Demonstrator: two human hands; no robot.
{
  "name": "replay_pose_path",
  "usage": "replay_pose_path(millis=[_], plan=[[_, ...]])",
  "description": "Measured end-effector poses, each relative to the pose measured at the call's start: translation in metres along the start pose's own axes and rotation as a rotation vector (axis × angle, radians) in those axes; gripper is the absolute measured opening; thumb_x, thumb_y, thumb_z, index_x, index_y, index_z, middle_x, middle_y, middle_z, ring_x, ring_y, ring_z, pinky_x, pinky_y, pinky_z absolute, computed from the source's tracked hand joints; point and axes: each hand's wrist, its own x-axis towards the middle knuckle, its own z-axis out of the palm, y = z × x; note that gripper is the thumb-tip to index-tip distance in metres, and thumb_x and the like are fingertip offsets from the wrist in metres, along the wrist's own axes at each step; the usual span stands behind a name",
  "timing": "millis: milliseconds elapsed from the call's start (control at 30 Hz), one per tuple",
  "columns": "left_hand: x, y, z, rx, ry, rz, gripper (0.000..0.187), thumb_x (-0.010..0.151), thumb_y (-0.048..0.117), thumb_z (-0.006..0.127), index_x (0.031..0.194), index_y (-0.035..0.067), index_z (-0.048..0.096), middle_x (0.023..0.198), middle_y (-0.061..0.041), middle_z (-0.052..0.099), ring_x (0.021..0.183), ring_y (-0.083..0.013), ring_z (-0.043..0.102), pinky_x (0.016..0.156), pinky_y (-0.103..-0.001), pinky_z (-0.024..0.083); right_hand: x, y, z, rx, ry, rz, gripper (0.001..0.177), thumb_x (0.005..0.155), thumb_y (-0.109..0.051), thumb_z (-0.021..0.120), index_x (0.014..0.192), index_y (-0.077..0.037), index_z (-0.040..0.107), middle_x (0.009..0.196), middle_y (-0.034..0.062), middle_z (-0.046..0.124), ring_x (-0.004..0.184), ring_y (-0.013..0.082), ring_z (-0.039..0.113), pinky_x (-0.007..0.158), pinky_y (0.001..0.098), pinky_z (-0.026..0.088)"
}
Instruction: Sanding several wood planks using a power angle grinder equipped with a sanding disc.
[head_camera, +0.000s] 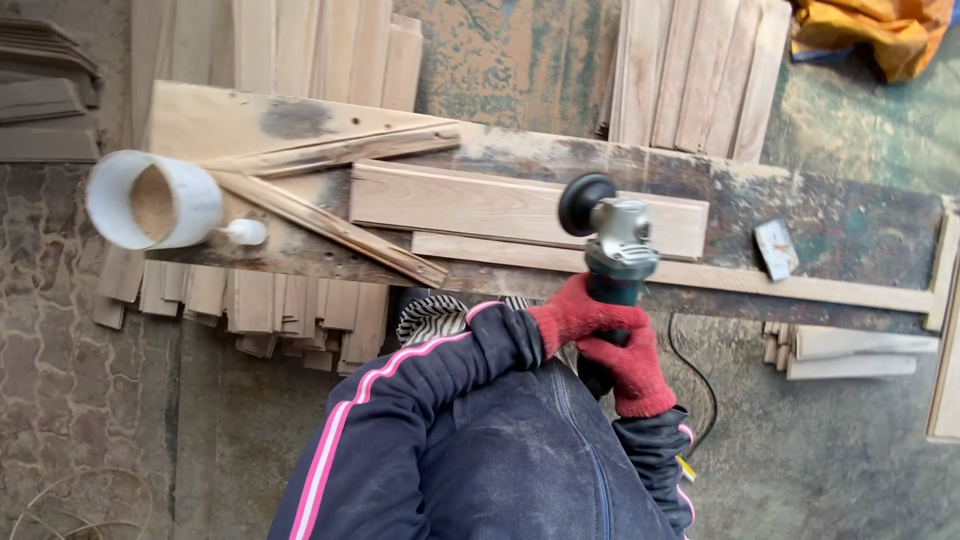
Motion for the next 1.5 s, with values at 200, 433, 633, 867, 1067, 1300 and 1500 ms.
replay_pose_path(millis=[200,433,633,867,1067,1300,1500], plan=[[-0.016,0.014,-0.097,-0.192,0.116,0.009,0.061,0.055,0.019,0.101,0.107,0.001,0.074,0.09,-0.018,0.075,0.087,-0.0322,0.075,0.081,-0.043,0.062,-0.013,0.01,0.099,-0.003,0.07,0.265,0.054,0.049,-0.002,0.097,0.092,0.0,0.065,0.07,0.0207,0.066,0.061,0.0314,0.07,0.052,0.0451,0.061],[-0.039,0.03,-0.122,-0.187,0.021,-0.043,0.059,0.057,0.017,0.097,0.109,0.003,0.071,0.088,-0.015,0.072,0.085,-0.0307,0.074,0.08,-0.043,0.06,-0.014,0.029,0.148,0.064,0.182,0.279,0.05,0.057,0.0,0.095,0.095,0.001,0.063,0.072,0.0225,0.066,0.06,0.0341,0.07,0.051,0.0479,0.061],[-0.015,0.009,-0.12,-0.136,0.085,-0.075,0.074,0.048,0.026,0.103,0.113,0.009,0.071,0.092,-0.014,0.073,0.092,-0.0304,0.073,0.091,-0.042,0.056,-0.011,0.024,0.148,0.034,0.271,0.319,0.053,0.058,0.002,0.092,0.1,0.001,0.06,0.075,0.0266,0.065,0.06,0.0407,0.07,0.05,0.0514,0.061],[0.011,-0.017,-0.108,-0.213,0.142,-0.133,0.074,0.05,0.025,0.102,0.114,0.006,0.07,0.09,-0.015,0.073,0.091,-0.0338,0.073,0.088,-0.045,0.057,0.003,0.023,0.129,-0.096,0.248,0.345,0.05,0.058,-0.001,0.093,0.096,0.001,0.06,0.072,0.0261,0.066,0.058,0.0381,0.071,0.049,0.0485,0.062],[0.029,-0.04,-0.113,-0.342,0.133,-0.119,0.066,0.056,0.017,0.101,0.114,0.004,0.07,0.084,-0.018,0.073,0.082,-0.036,0.075,0.076,-0.048,0.061,0.011,0.024,0.12,-0.137,0.237,0.358,0.048,0.06,-0.002,0.091,0.096,0.001,0.06,0.07,0.0263,0.064,0.057,0.0369,0.069,0.049,0.0485,0.061],[0.025,-0.031,-0.117,-0.554,0.101,-0.152,0.055,0.062,-0.001,0.094,0.108,-0.005,0.065,0.076,-0.026,0.071,0.069,-0.0421,0.074,0.065,-0.053,0.061,0.01,0.019,0.125,-0.134,0.231,0.387,0.05,0.058,-0.005,0.093,0.096,0.0,0.06,0.069,0.026,0.064,0.057,0.0371,0.069,0.048,0.0495,0.062],[0.022,-0.026,-0.132,-0.407,0.112,-0.176,0.067,0.056,0.009,0.099,0.113,0.001,0.064,0.078,-0.02,0.071,0.07,-0.0374,0.075,0.065,-0.052,0.063,0.009,0.028,0.137,-0.158,0.243,0.41,0.05,0.059,-0.006,0.093,0.096,-0.001,0.061,0.068,0.0259,0.064,0.055,0.0369,0.068,0.048,0.0485,0.062]])
